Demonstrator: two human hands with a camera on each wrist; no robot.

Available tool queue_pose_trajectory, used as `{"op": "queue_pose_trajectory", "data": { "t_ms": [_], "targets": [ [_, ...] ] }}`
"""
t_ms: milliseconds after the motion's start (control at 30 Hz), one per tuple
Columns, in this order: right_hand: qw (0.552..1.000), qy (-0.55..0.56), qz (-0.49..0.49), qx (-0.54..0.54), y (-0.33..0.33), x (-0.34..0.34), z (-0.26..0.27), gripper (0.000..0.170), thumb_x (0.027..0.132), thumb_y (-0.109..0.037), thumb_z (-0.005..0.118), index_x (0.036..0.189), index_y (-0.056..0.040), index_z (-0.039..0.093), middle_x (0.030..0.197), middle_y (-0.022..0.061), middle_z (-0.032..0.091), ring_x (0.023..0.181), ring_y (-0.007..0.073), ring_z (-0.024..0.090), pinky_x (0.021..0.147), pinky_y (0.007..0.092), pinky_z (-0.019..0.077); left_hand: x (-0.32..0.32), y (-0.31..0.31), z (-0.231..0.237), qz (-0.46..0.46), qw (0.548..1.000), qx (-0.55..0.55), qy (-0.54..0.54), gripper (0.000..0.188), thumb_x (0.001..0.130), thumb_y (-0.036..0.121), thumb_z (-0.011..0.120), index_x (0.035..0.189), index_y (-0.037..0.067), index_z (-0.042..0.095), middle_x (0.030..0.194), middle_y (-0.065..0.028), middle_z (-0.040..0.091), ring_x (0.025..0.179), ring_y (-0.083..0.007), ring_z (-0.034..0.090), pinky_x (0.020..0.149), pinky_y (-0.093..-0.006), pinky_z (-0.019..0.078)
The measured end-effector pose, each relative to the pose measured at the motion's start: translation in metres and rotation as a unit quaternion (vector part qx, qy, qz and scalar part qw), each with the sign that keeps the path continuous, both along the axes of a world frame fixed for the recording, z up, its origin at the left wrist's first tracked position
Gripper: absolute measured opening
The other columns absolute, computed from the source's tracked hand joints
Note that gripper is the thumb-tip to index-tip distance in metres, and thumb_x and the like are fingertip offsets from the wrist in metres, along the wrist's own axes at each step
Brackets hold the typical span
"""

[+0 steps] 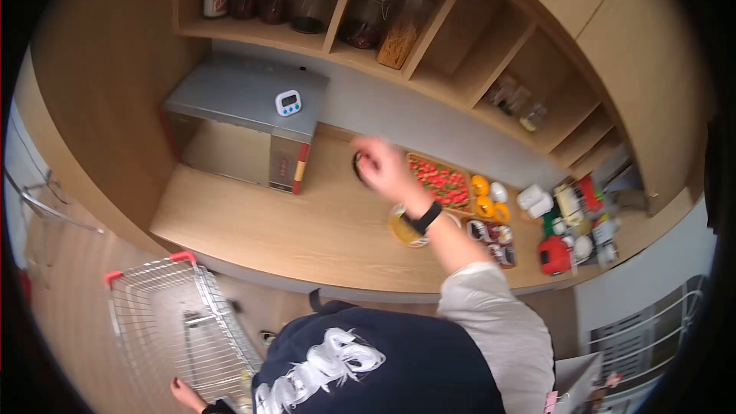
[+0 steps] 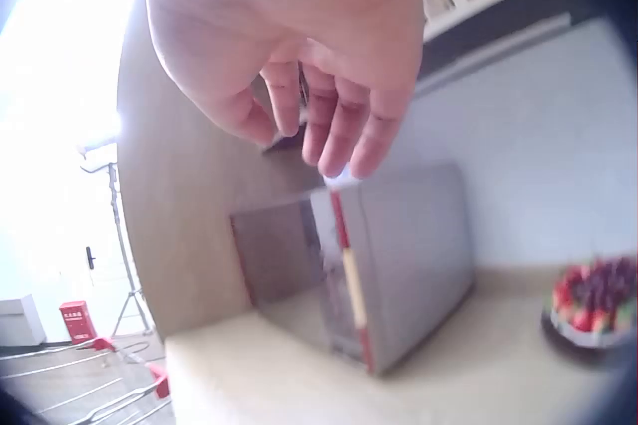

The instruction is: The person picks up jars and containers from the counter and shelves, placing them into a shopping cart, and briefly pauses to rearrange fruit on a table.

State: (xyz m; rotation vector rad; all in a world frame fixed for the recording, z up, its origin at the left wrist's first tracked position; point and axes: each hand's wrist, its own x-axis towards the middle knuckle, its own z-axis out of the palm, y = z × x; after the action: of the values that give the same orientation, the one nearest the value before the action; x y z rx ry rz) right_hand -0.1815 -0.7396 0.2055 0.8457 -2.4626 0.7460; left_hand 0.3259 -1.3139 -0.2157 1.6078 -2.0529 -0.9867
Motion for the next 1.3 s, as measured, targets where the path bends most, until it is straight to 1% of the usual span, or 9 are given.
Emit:
{"op": "queue_pose_trajectory", "data": {
  "t_ms": [100,300,467,600,733,833,900,1000,1300],
  "targets": [
    [0.977,0.202,-0.073,-0.012,0.019,-0.037,0.085,0.039,0.084,-0.005,0.06,0.123,-0.0026,0.059,0.117,0.0173,0.06,0.109,0.0369,0.06,0.091,0.0423,0.0515,-0.054,0.009,0.076,-0.019,0.996,-0.049,0.077,0.031,0.092,0.006,0.053,0.119,-0.006,0.064,0.114,-0.0184,0.068,0.108,-0.0284,0.064,0.099,-0.038,0.0469],
    [0.92,0.341,-0.191,0.04,0.033,-0.125,0.202,0.038,0.087,-0.01,0.058,0.125,-0.0079,0.057,0.121,0.0174,0.059,0.093,0.0401,0.067,0.081,0.049,0.0569,-0.143,0.067,0.201,-0.042,0.981,-0.01,0.187,0.027,0.094,0.005,0.053,0.118,-0.003,0.064,0.113,-0.0125,0.067,0.102,-0.0203,0.064,0.084,-0.0304,0.0522],
    [0.91,0.225,-0.299,0.179,0.039,-0.191,0.228,0.028,0.089,-0.013,0.057,0.115,-0.0054,0.065,0.114,0.0216,0.064,0.098,0.0409,0.067,0.08,0.0501,0.0572,-0.137,0.09,0.221,-0.163,0.942,-0.084,0.282,0.023,0.098,0.009,0.053,0.115,-0.001,0.064,0.102,-0.0071,0.067,0.09,-0.0143,0.064,0.069,-0.0265,0.0504],
    [0.924,0.148,-0.279,0.215,0.021,-0.197,0.237,0.026,0.093,-0.008,0.049,0.108,0.0011,0.069,0.108,0.0239,0.069,0.096,0.0393,0.069,0.081,0.0486,0.0575,-0.108,0.103,0.253,-0.097,0.964,-0.029,0.245,0.021,0.098,0.01,0.052,0.112,0.002,0.064,0.099,-0.0052,0.067,0.09,-0.0138,0.065,0.068,-0.0267,0.0504],
    [0.934,0.154,-0.277,0.163,0.02,-0.235,0.229,0.028,0.094,-0.009,0.049,0.109,0.0003,0.071,0.108,0.025,0.07,0.097,0.0408,0.069,0.081,0.0504,0.0567,-0.094,0.104,0.23,-0.042,0.966,0.026,0.253,0.022,0.098,0.01,0.051,0.115,0.003,0.062,0.099,-0.0056,0.067,0.086,-0.014,0.066,0.064,-0.0259,0.0508],
    [0.929,0.183,-0.28,0.158,0.015,-0.208,0.237,0.019,0.094,-0.008,0.056,0.104,0.001,0.07,0.097,0.0175,0.072,0.088,0.0306,0.071,0.074,0.0411,0.0577,-0.102,0.126,0.219,-0.066,0.958,0.067,0.27,0.022,0.098,0.01,0.052,0.116,0.003,0.062,0.099,-0.0061,0.067,0.085,-0.0141,0.067,0.063,-0.025,0.0513],
    [0.918,0.204,-0.318,0.12,0.006,-0.173,0.244,0.045,0.08,-0.028,0.081,0.108,0.0044,0.068,0.103,0.0207,0.071,0.099,0.0359,0.07,0.084,0.0431,0.0568,-0.105,0.139,0.214,-0.075,0.956,0.083,0.27,0.022,0.098,0.009,0.053,0.117,0.002,0.061,0.098,-0.0065,0.067,0.082,-0.0138,0.067,0.063,-0.0248,0.0519],
    [0.929,0.224,-0.283,0.086,0.004,-0.147,0.242,0.034,0.084,-0.03,0.076,0.092,0.0022,0.07,0.094,0.023,0.07,0.091,0.0418,0.068,0.077,0.0486,0.0562,-0.115,0.157,0.223,-0.134,0.957,0.051,0.25,0.023,0.098,0.009,0.053,0.118,0.0,0.062,0.096,-0.0072,0.068,0.081,-0.0141,0.067,0.065,-0.0253,0.0522],
    [0.951,0.254,-0.178,0.005,0.024,-0.036,0.245,0.031,0.082,-0.028,0.078,0.086,0.0017,0.069,0.084,0.0222,0.069,0.085,0.0397,0.069,0.073,0.046,0.0556,-0.157,0.175,0.29,-0.193,0.947,-0.021,0.257,0.021,0.099,0.006,0.053,0.114,-0.002,0.065,0.093,-0.0076,0.069,0.084,-0.0139,0.066,0.072,-0.0265,0.0502]
  ]
}}
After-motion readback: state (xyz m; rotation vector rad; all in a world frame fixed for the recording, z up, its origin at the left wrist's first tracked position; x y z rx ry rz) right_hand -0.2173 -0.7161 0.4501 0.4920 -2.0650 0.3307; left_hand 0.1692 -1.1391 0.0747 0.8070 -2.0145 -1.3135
